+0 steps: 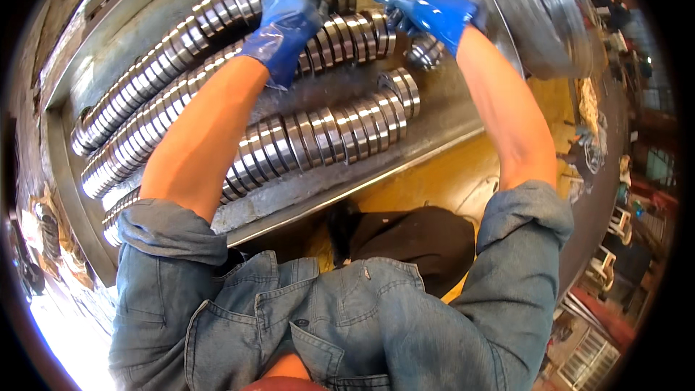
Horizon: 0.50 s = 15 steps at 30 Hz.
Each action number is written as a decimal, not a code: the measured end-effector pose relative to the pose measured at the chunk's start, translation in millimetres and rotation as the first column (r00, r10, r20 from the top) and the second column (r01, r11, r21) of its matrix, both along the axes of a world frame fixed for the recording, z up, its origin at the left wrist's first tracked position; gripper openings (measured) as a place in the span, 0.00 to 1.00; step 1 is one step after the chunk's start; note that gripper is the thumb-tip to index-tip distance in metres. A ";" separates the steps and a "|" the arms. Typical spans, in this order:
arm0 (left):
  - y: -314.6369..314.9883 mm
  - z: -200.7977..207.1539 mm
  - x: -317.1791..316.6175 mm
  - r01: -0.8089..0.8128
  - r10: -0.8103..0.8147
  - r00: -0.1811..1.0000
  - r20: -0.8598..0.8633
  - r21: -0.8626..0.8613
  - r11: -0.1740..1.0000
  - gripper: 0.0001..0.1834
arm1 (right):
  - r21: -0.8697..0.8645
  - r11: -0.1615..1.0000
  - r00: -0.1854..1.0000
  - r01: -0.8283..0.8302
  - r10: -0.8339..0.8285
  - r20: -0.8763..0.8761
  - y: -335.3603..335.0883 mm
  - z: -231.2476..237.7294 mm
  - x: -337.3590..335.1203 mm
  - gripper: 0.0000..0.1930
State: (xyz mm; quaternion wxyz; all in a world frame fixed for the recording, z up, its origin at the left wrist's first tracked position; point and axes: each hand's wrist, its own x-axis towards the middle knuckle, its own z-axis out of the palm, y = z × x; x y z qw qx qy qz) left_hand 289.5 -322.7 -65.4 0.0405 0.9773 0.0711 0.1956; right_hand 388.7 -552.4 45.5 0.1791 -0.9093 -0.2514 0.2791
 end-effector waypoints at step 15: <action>-6.1 9.8 -19.0 0.143 -0.148 0.989 -0.014 -0.200 0.969 0.17 | -0.181 0.960 0.877 0.214 -0.107 0.469 -92.0 -69.2 53.2 0.29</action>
